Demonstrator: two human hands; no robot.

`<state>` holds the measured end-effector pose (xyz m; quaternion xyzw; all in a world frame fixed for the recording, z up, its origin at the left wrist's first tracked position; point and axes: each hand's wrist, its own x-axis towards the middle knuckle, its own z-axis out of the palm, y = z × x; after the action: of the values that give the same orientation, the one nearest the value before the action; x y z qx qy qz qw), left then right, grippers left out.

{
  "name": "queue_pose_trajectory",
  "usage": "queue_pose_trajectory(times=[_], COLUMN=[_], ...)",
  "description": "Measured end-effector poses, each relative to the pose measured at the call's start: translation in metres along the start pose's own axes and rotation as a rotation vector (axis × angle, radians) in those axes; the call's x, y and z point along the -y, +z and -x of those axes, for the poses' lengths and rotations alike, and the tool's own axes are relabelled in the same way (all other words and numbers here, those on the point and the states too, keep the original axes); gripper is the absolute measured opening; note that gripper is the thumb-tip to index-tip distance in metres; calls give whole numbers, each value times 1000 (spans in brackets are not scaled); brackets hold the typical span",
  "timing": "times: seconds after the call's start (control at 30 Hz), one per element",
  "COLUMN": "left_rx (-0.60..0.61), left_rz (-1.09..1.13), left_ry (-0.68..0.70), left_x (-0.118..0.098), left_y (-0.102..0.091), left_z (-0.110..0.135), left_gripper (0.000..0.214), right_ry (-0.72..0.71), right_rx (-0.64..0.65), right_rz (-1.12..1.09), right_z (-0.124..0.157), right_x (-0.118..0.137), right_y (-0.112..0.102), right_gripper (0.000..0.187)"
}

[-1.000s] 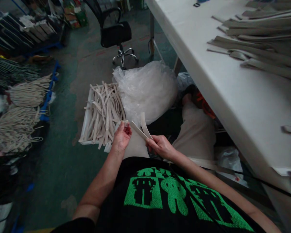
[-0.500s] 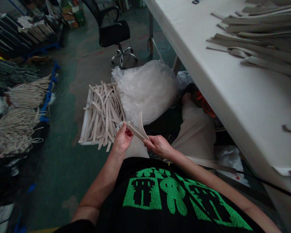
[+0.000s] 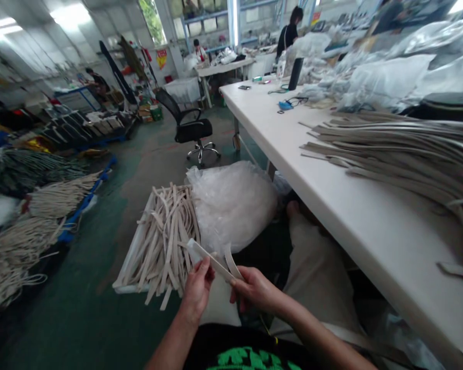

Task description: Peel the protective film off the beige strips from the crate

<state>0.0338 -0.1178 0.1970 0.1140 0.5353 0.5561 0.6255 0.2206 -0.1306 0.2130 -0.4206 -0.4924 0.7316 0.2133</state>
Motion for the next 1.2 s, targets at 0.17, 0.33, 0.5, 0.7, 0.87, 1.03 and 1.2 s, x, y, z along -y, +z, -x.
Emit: queue_pose_trajectory(times=[0.17,0.33,0.5,0.7,0.87,1.03,1.2], left_rx=[-19,136,-27,135,-18,192,49], left_rz=[-31,-92,-95,-144,-118,-179,-136], left_ry=[31,41,96,56,104,65,94], left_x=[-5,7,-7,9,-1,13,11], left_y=[4,13,-2,6,1,13,10], left_z=[4,12,5,13,6,20,17], left_gripper=[51,45,50,45,51,43,40], right_ry=[-17,-127,-45,-123,-34,-90,12], right_rx=[-141,-196,-182,-252,-207,-311,-191], right_rz=[181,252,477,526,624,657,633], right_z=[5,-6,6,-2,9,5,21], right_x=[1,8,18,27,24,32,22], right_y=[-4,-4,-6,-3,-9,-6,-14], right_gripper=[32,31,25,29,29,34,34])
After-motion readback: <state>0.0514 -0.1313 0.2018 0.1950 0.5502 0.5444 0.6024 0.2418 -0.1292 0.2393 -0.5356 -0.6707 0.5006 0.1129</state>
